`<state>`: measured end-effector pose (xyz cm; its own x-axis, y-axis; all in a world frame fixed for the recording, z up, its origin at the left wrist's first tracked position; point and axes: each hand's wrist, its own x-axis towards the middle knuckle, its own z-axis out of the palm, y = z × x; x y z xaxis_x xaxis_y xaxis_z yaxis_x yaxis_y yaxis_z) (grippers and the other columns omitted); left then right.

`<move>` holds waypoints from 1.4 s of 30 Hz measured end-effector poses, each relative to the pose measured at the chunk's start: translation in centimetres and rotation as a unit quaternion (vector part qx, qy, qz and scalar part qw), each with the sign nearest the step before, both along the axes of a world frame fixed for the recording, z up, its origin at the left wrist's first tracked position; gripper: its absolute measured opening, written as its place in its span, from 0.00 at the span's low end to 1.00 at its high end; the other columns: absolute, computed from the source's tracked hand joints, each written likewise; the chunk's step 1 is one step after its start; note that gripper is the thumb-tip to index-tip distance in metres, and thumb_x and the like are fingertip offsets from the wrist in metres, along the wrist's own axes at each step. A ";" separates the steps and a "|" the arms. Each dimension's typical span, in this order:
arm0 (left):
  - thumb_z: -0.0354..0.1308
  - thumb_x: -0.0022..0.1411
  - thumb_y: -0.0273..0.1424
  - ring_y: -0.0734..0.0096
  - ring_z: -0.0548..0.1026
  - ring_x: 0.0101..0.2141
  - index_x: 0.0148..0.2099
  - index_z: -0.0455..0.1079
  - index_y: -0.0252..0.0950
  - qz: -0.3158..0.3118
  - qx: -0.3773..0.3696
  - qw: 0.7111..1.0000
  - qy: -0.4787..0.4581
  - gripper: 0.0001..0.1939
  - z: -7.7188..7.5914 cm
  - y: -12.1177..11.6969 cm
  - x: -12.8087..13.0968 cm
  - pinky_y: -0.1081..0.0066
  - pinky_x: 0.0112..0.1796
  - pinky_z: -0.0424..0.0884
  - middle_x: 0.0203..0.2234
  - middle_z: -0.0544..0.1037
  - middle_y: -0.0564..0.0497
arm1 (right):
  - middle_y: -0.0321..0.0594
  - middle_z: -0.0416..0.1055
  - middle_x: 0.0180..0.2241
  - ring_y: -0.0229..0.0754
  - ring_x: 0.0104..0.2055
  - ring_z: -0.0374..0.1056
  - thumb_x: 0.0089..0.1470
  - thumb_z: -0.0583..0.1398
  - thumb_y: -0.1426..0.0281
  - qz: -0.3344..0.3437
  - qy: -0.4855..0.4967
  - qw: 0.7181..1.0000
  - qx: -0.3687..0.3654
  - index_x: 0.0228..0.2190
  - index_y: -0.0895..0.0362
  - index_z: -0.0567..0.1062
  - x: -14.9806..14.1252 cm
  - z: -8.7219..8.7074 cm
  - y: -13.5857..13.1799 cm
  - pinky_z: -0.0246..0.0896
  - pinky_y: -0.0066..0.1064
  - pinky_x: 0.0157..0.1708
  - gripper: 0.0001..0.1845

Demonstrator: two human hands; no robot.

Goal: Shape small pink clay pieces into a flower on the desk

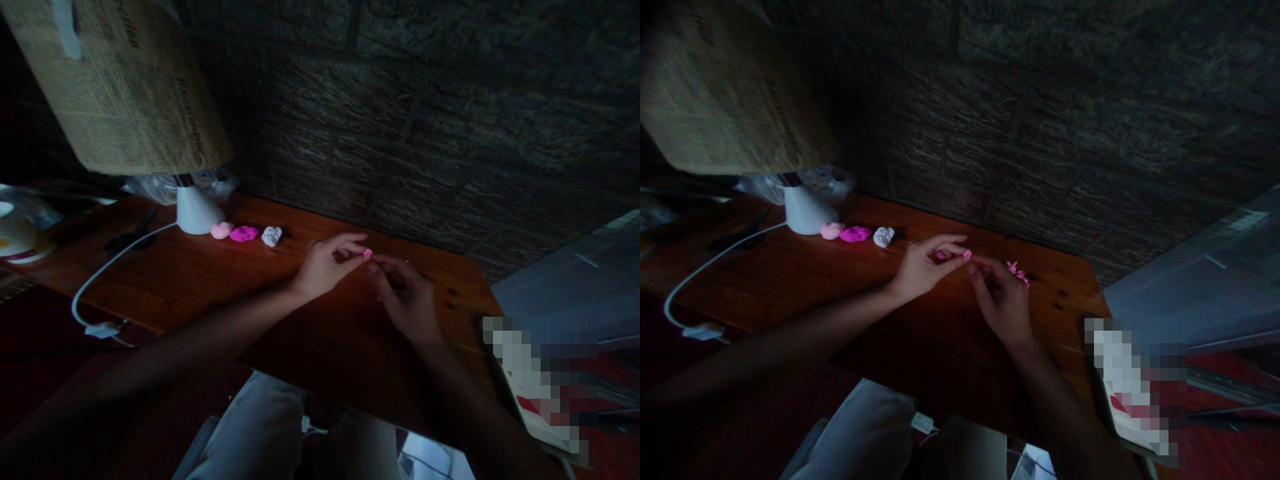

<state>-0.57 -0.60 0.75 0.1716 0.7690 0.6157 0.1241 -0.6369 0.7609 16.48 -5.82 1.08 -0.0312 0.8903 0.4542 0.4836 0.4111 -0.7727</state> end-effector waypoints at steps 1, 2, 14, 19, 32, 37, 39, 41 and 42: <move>0.66 0.60 0.31 0.71 0.82 0.34 0.50 0.74 0.35 0.003 0.007 1.000 0.008 0.16 0.0 -0.1 0.0 0.73 0.37 0.76 0.36 0.84 0.48 | 0.38 0.77 0.34 0.34 0.24 0.67 0.59 0.62 0.59 -0.005 0.006 1.000 -0.001 0.45 0.53 0.77 0.0 0.0 0.0 0.64 0.27 0.22 0.15; 0.66 0.60 0.30 0.72 0.81 0.33 0.51 0.74 0.35 0.003 0.016 1.000 0.015 0.16 0.0 -0.2 0.0 0.73 0.37 0.76 0.36 0.84 0.48 | 0.39 0.78 0.34 0.34 0.24 0.67 0.59 0.62 0.58 -0.009 0.015 1.000 -0.003 0.44 0.53 0.77 -0.1 -0.1 0.1 0.64 0.26 0.21 0.15; 0.62 0.62 0.25 0.72 0.81 0.39 0.56 0.70 0.36 -0.024 0.072 0.996 0.042 0.20 -0.1 -0.4 0.1 0.73 0.41 0.77 0.40 0.83 0.48 | 0.37 0.76 0.32 0.31 0.19 0.62 0.54 0.65 0.57 0.021 0.155 0.985 -0.073 0.38 0.55 0.76 -0.4 0.7 0.5 0.61 0.25 0.17 0.15; 0.64 0.62 0.29 0.69 0.81 0.40 0.49 0.75 0.36 -0.024 0.031 0.998 0.044 0.13 0.2 -0.5 0.1 0.72 0.39 0.76 0.41 0.83 0.47 | 0.38 0.78 0.33 0.31 0.19 0.61 0.57 0.62 0.60 0.047 0.210 0.968 -0.127 0.39 0.54 0.77 0.0 0.7 0.8 0.57 0.25 0.18 0.12; 0.63 0.61 0.28 0.71 0.80 0.36 0.43 0.77 0.33 -0.102 -0.016 0.994 -0.020 0.07 0.1 -0.2 0.3 0.73 0.38 0.74 0.37 0.83 0.46 | 0.35 0.76 0.31 0.29 0.20 0.60 0.49 0.69 0.61 0.068 0.251 0.953 -0.154 0.36 0.53 0.79 -0.1 1.1 0.6 0.54 0.24 0.19 0.13; 0.65 0.59 0.31 0.70 0.81 0.37 0.42 0.77 0.31 -0.200 -0.135 0.963 -0.120 0.10 -0.3 0.2 0.8 0.68 0.42 0.76 0.36 0.83 0.45 | 0.34 0.76 0.31 0.29 0.20 0.59 0.52 0.67 0.61 0.076 0.262 0.950 -0.154 0.37 0.50 0.80 0.1 1.0 0.8 0.52 0.24 0.19 0.10; 0.66 0.58 0.31 0.70 0.80 0.37 0.41 0.77 0.31 -0.200 -0.152 0.959 -0.130 0.10 -0.3 0.2 0.9 0.68 0.43 0.76 0.36 0.83 0.46 | 0.34 0.76 0.30 0.29 0.20 0.59 0.52 0.67 0.62 0.076 0.270 0.947 -0.156 0.37 0.50 0.81 0.1 1.0 0.8 0.52 0.24 0.19 0.09; 0.67 0.57 0.30 0.70 0.80 0.39 0.40 0.77 0.32 -0.191 -0.150 0.960 -0.136 0.09 -0.3 0.2 0.9 0.68 0.44 0.75 0.37 0.83 0.46 | 0.33 0.75 0.30 0.29 0.20 0.58 0.51 0.68 0.63 0.077 0.280 0.944 -0.158 0.36 0.50 0.81 0.1 1.0 0.8 0.52 0.24 0.19 0.09; 0.67 0.56 0.30 0.69 0.80 0.39 0.40 0.78 0.32 -0.188 -0.147 0.961 -0.138 0.09 -0.3 0.2 0.9 0.68 0.45 0.75 0.37 0.83 0.46 | 0.33 0.75 0.30 0.29 0.20 0.58 0.50 0.68 0.63 0.077 0.285 0.942 -0.160 0.35 0.50 0.81 0.0 1.0 0.8 0.52 0.24 0.19 0.09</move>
